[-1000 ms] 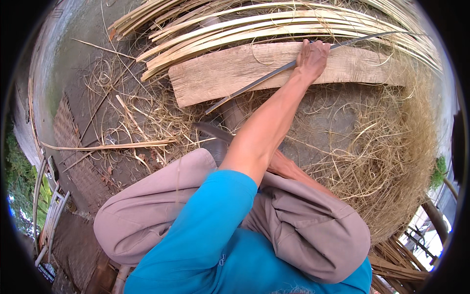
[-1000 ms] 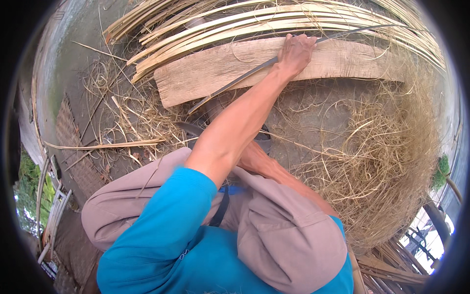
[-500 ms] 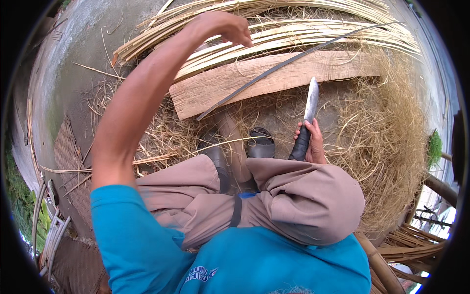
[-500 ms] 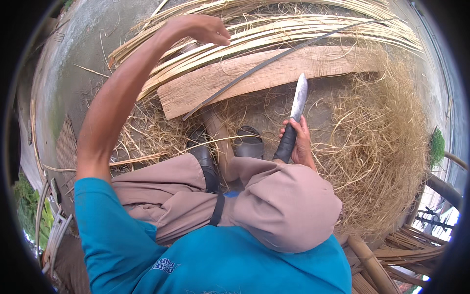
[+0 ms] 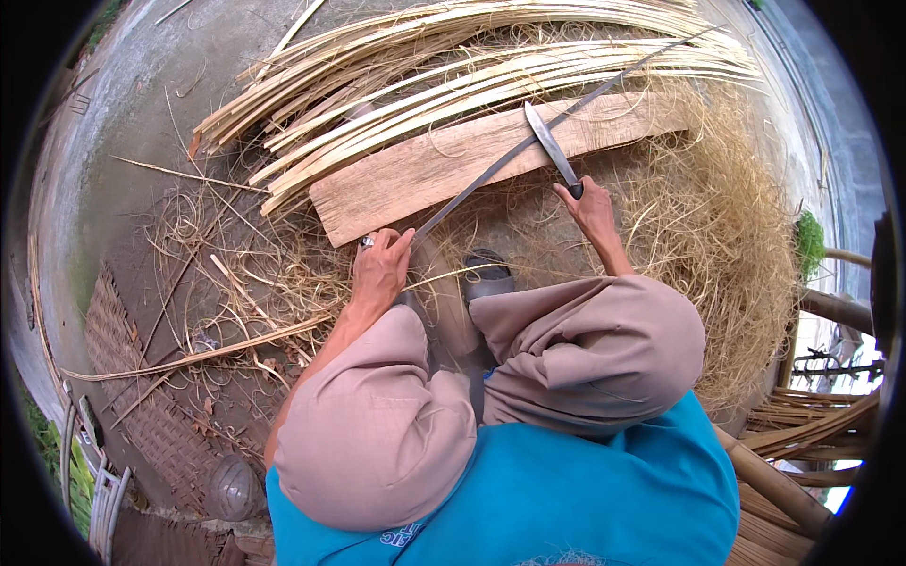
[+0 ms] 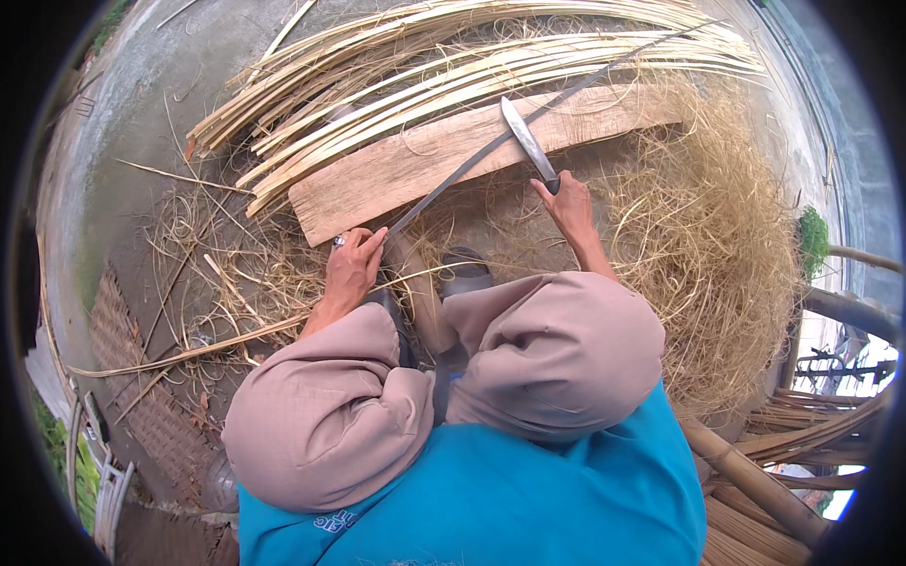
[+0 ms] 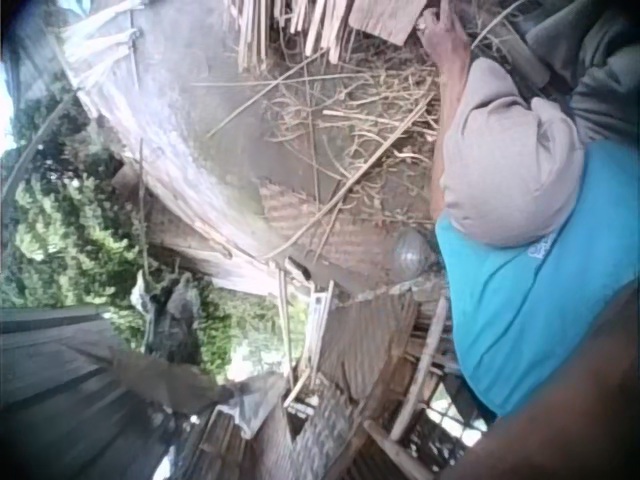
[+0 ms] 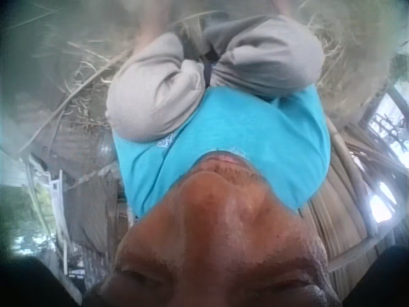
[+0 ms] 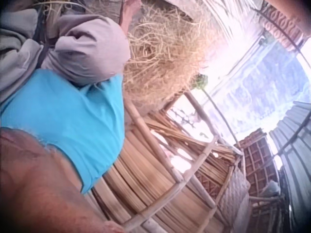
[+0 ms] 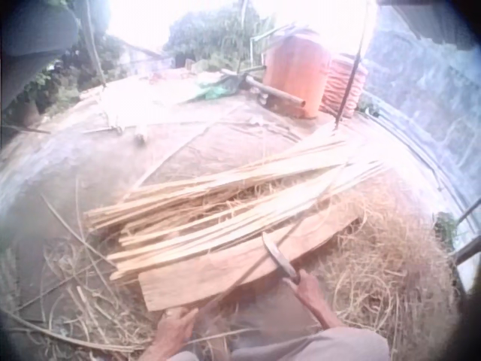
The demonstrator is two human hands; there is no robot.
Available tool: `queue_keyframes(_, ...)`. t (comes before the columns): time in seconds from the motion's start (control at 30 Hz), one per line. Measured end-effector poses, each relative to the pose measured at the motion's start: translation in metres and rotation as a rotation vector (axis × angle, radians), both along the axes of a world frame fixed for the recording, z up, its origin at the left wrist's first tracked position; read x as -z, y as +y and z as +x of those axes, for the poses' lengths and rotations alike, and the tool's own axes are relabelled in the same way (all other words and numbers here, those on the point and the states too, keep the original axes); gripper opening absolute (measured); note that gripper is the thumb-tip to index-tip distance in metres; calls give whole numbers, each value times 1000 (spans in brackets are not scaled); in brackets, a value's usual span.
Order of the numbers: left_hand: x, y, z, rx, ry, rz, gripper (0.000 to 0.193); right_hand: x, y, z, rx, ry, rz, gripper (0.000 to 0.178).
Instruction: The person sits on the ground and uses a machete to split long bamboo strips into thinner pieces on a wooden board. They repeatedly position the bamboo, strike it with the machete, and separate the resulting strips.
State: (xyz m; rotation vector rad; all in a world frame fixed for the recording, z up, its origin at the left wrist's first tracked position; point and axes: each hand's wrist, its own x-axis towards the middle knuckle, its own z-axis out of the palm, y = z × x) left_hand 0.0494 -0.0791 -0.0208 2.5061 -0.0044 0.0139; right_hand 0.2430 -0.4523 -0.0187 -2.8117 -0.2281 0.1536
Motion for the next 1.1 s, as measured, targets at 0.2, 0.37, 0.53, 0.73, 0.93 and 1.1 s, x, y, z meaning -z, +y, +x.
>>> queue_keyframes(0.2,11,20,36,-128,734,-849,45,9,38,-46,80,218,73,58)
queue_keyframes(0.37,9,36,40,-225,975,-1125,41,-6,75,-130,-487,105,238,48)
queue_keyframes(0.53,1,56,13,-243,1027,-1170,41,-8,39,-34,194,182,307,57)
queue_keyframes(0.73,-15,109,-36,-294,1157,-1154,40,7,41,-74,-321,233,171,65)
queue_keyframes(0.93,-41,176,-111,-403,1012,-860,41,-1,-64,47,534,37,439,73)
queue_keyframes(1.1,-28,66,-58,-348,196,-194,31,-8,66,-42,19,265,366,68)
